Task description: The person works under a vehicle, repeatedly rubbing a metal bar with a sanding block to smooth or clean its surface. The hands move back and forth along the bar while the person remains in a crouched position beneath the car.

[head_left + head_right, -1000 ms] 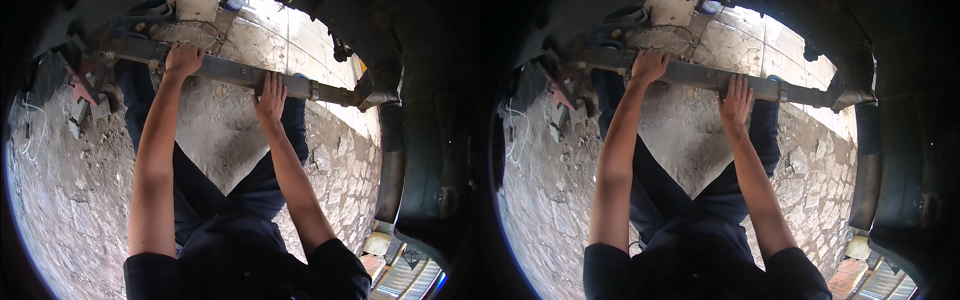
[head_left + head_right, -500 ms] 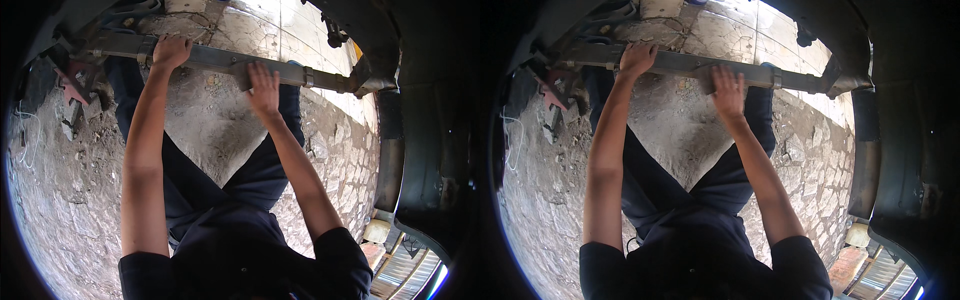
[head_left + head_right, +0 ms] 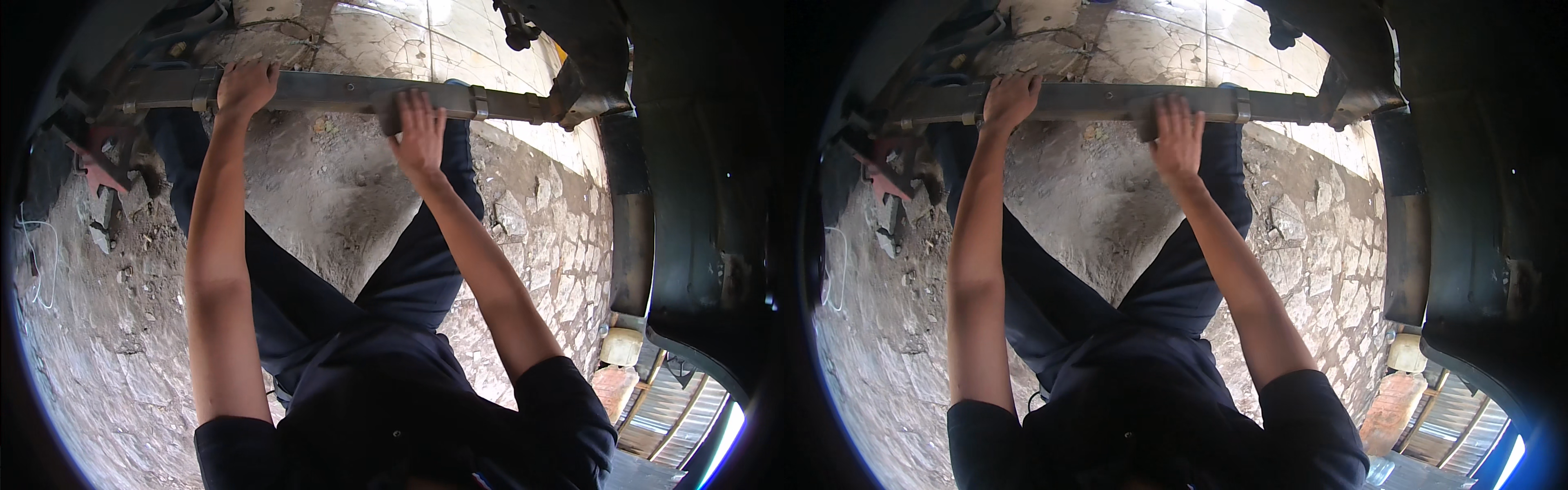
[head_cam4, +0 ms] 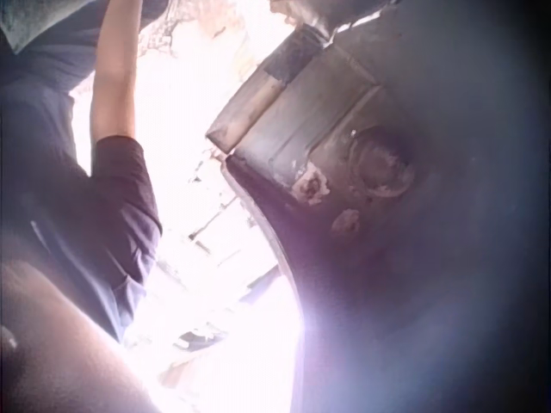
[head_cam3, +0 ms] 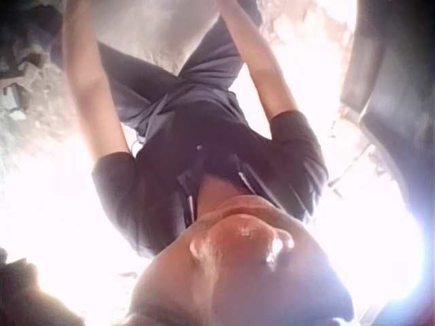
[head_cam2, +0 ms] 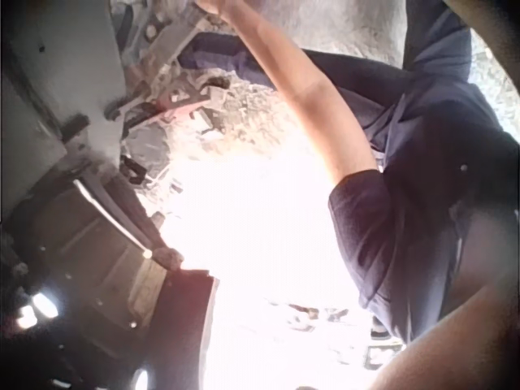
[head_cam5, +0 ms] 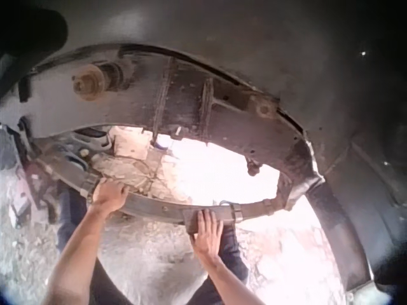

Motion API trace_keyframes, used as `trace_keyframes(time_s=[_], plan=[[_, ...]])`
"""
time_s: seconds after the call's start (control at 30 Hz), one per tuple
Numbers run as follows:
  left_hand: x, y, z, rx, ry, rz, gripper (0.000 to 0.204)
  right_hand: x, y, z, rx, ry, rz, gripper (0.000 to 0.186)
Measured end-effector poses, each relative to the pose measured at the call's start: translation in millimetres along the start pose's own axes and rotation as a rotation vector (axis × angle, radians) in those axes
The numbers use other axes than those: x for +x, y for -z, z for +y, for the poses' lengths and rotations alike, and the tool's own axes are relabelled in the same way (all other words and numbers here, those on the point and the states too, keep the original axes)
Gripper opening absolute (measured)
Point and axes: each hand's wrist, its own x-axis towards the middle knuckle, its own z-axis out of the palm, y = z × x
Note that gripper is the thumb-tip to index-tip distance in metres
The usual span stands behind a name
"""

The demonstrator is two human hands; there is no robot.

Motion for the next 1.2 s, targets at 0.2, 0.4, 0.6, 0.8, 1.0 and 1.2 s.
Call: trace_keyframes(time_s=[0.2,0.4,0.6,0.8,1.0,1.2], plan=[[-1.0,2.4,1.5,0.058,-0.006,0.018,0.046,3.1,23.4,-10.6,0.094,0.039,-0.046,0.081],[-0.8,2.4,2.6,0.079,-0.054,0.075,0.04,36.3,24.4,-2.0,0.153,0.022,0.015,0.049],[-4.9,-17.7,40.2,0.063,-0.223,0.182,0.042,39.8,-2.8,-17.3,0.162,0.151,-0.03,0.059],[-4.4,-4.3,68.5,-0.168,-0.1,-0.071,0.044,36.6,27.5,-24.4,0.266,0.101,-0.212,0.08],[-3.1,-15.0,66.1,-0.202,-0.119,0.05,0.039,42.2,39.5,-23.3,0.069,0.016,-0.412,0.095],[-4.6,-22.3,61.5,-0.186,-0.138,0.112,0.038,34.8,32.9,-33.9,-0.008,-0.003,-0.365,0.097]])
